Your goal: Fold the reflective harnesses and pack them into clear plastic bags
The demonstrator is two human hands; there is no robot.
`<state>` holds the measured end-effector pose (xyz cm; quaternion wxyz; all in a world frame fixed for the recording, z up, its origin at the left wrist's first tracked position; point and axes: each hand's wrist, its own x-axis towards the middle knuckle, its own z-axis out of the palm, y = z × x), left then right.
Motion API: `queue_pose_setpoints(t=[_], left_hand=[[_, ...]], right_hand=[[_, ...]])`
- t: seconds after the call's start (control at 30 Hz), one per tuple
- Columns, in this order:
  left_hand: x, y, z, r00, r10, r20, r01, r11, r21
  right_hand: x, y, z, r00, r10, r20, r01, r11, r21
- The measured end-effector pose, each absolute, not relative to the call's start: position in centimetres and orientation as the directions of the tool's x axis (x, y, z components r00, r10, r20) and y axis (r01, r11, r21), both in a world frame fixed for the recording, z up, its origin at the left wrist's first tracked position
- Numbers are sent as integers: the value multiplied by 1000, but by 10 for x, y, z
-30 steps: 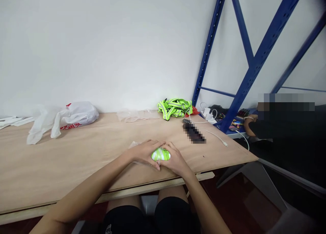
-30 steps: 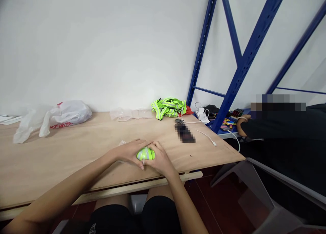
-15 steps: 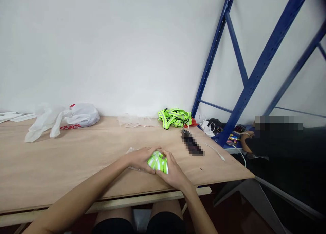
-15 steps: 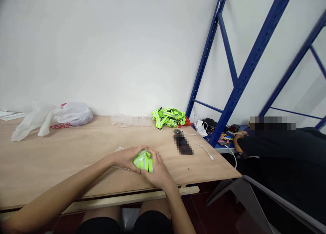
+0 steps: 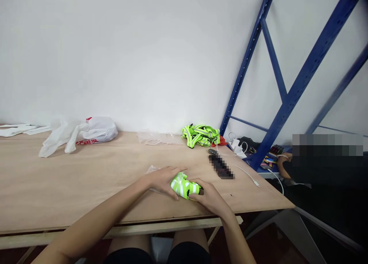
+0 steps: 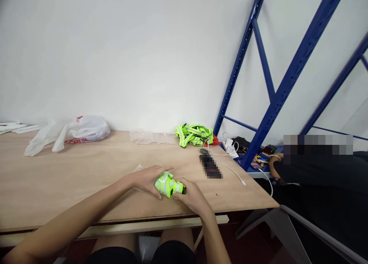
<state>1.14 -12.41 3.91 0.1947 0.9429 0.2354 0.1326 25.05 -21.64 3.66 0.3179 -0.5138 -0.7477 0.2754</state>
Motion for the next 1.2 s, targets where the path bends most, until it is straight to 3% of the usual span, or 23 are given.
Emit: queue_pose_setpoints(t=[0.23, 0.37, 0.47, 0.63, 0.8, 1.07, 1.2], left_hand=[[20, -127, 42, 894, 407, 188, 337, -887, 317], [23, -130, 42, 887, 416, 202, 342, -884, 320], [21, -131, 44, 881, 429, 201, 350, -875, 336], [9, -125, 52, 895, 414, 165, 340, -873, 351], [3, -120, 53, 888, 439, 136, 376, -863, 337], [10, -122, 44, 870, 464, 166, 396, -858, 328], [13, -124, 45, 871, 444, 211, 354, -864, 357]], right_hand=[[231, -207, 20, -228, 929, 291, 515, 369, -774], [212, -198, 3, -83, 945, 316, 355, 325, -877], [201, -196, -1, -21, 950, 310, 394, 293, -871], [205, -200, 9, -100, 921, 375, 583, 360, -728], [221, -205, 16, -341, 874, 345, 499, 479, -722], [208, -199, 3, -219, 886, 409, 541, 459, -705], [202, -198, -1, -198, 896, 397, 430, 444, -786]])
